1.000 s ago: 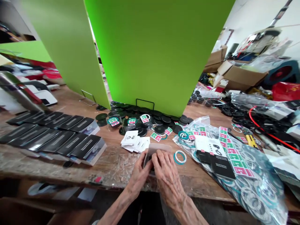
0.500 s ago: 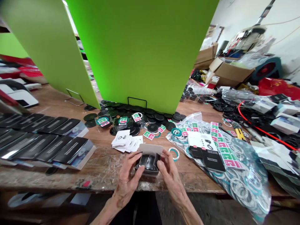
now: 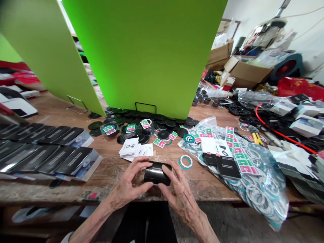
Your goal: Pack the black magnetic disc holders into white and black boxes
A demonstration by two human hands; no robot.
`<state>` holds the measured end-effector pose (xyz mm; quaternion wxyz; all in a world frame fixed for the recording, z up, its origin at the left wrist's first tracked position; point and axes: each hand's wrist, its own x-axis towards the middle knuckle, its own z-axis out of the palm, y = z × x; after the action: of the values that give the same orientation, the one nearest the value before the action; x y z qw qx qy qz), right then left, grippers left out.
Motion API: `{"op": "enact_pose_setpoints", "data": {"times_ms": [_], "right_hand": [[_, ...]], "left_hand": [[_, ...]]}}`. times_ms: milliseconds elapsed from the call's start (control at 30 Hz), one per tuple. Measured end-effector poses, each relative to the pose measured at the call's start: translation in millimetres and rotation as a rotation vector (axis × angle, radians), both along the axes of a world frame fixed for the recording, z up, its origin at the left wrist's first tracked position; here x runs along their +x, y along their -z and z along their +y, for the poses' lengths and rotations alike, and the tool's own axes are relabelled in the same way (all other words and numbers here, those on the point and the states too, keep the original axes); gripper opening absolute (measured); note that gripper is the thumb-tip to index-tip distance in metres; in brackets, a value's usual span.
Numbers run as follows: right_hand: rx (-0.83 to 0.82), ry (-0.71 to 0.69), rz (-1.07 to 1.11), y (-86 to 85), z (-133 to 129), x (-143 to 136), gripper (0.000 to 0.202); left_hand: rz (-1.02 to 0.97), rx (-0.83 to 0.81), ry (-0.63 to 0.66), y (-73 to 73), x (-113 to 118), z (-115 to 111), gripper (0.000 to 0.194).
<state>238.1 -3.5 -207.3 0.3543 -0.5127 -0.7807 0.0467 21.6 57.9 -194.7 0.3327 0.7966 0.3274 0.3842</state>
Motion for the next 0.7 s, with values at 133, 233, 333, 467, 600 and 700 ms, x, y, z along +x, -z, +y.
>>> {"op": "enact_pose_setpoints", "data": {"times_ms": [133, 233, 333, 467, 600, 700], "right_hand": [[0.117, 0.012, -0.119, 1.7, 4.4, -2.0, 0.047], [0.109, 0.029, -0.128, 4.4, 6.5, -1.0, 0.047], [0.137, 0.004, -0.138, 6.3, 7.9, 2.2, 0.048], [0.136, -0.021, -0.211, 4.5, 6.4, 3.7, 0.046], [0.163, 0.042, -0.293, 6.5, 2.6, -0.4, 0.047], [0.209, 0.034, -0.243, 8.1, 2.6, -3.0, 0.049]], "left_hand": [[0.077, 0.124, 0.037, -1.5, 1.4, 1.3, 0.035], [0.062, 0.147, 0.045, -2.9, 3.1, 5.6, 0.028], [0.041, 0.182, 0.042, -0.1, 1.8, 7.8, 0.025], [0.049, 0.256, 0.056, 16.3, -3.0, 6.9, 0.031], [0.01, 0.294, 0.051, 31.4, -0.5, 6.7, 0.033], [-0.021, 0.292, 0.008, 24.3, 3.8, -0.3, 0.027]]}}
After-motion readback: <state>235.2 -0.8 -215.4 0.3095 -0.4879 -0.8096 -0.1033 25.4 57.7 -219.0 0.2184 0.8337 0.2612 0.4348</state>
